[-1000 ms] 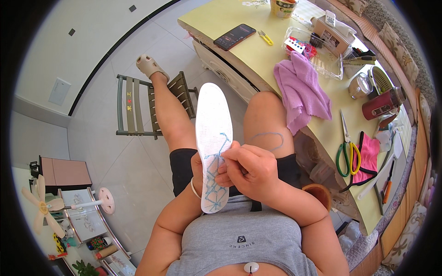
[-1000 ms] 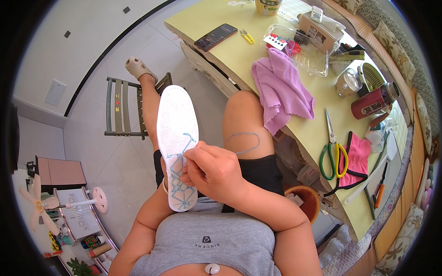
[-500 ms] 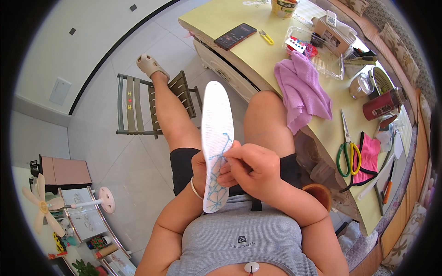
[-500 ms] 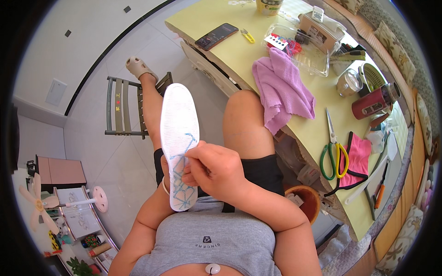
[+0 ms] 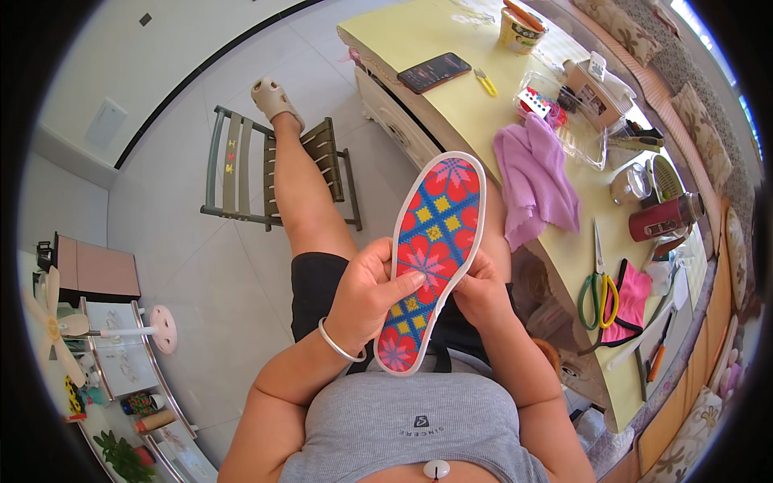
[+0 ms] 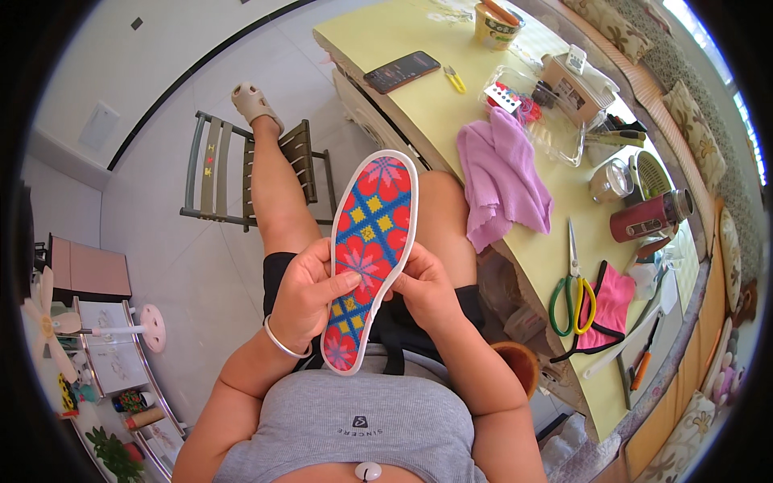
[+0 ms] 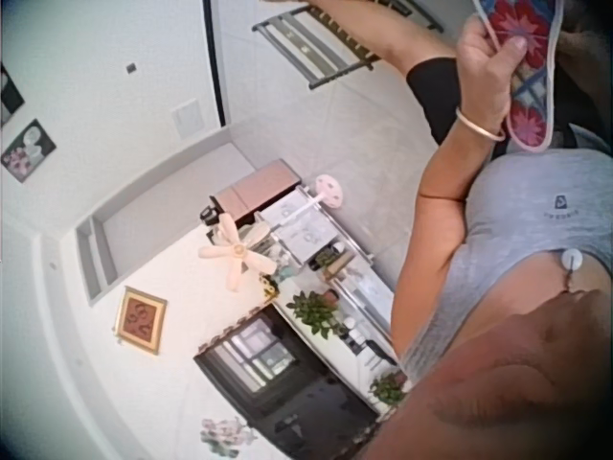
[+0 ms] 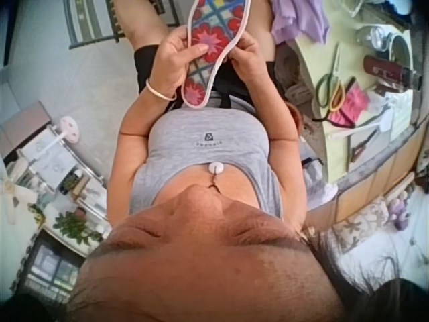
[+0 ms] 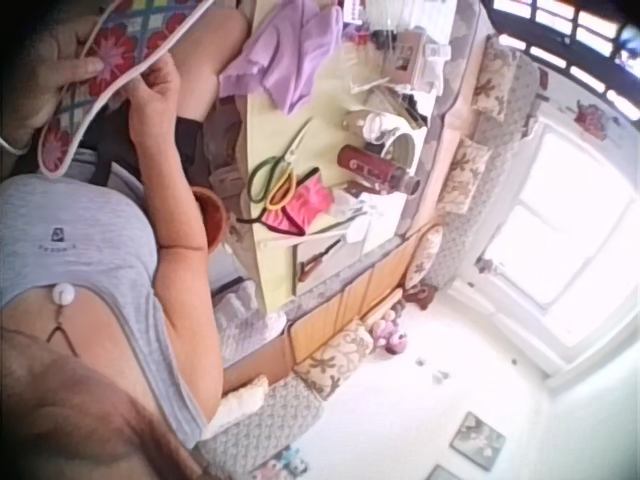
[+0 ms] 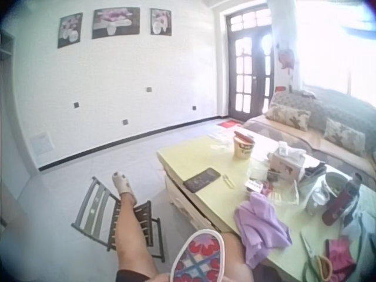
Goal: The person sews a patterned shoe insole by hand using a needle and blue thread, pulling the thread tight through the material and cutting it with scissors.
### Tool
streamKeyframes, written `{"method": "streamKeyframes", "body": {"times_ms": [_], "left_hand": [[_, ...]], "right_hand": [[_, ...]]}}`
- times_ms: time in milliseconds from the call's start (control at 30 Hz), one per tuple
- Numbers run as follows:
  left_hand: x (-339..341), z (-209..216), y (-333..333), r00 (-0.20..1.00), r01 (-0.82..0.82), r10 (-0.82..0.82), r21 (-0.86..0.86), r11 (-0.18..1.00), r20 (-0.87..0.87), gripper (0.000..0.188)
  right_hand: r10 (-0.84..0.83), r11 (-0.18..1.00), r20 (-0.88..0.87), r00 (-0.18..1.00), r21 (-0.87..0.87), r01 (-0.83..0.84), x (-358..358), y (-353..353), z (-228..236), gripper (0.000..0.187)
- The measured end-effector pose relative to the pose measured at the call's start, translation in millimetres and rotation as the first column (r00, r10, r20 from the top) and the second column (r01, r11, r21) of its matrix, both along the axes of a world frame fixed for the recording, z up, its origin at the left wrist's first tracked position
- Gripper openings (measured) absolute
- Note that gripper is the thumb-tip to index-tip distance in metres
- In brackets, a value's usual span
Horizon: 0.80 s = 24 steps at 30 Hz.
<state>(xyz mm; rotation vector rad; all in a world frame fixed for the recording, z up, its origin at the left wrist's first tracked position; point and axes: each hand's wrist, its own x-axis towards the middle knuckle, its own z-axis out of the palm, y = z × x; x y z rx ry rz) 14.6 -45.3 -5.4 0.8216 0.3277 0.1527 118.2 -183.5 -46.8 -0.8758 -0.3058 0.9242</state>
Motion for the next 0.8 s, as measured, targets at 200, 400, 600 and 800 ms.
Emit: {"method": "streamKeyframes", "body": {"times_ms": [200,400,600,800], "left_hand": [[0.5,1.6,-2.8,1.000,-0.021,0.021,0.052,0.998,-0.004,0.028],[1.1,-3.6,3.7,0.993,-0.100,0.105,0.088,0.991,-0.054,0.029],[0.1,-11.2,-2.2,0.989,-0.133,0.145,0.328,0.935,-0.014,0.022],[7.9,-27.8,32.5,0.908,-0.199,0.419,0.873,0.445,-0.007,0.013]], "right_hand": [[0.019,0.999,-0.012,1.000,0.040,-0.019,4.0,-4.3,-15.8,0.028],[-0.346,0.918,0.438,0.830,-0.023,0.395,-1.2,8.7,11.6,0.012],[-0.127,0.836,0.975,-0.181,0.203,0.510,0.5,9.7,37.7,0.019],[-0.325,0.896,0.198,0.925,0.376,0.234,4.6,-11.1,72.5,0.009]]}}
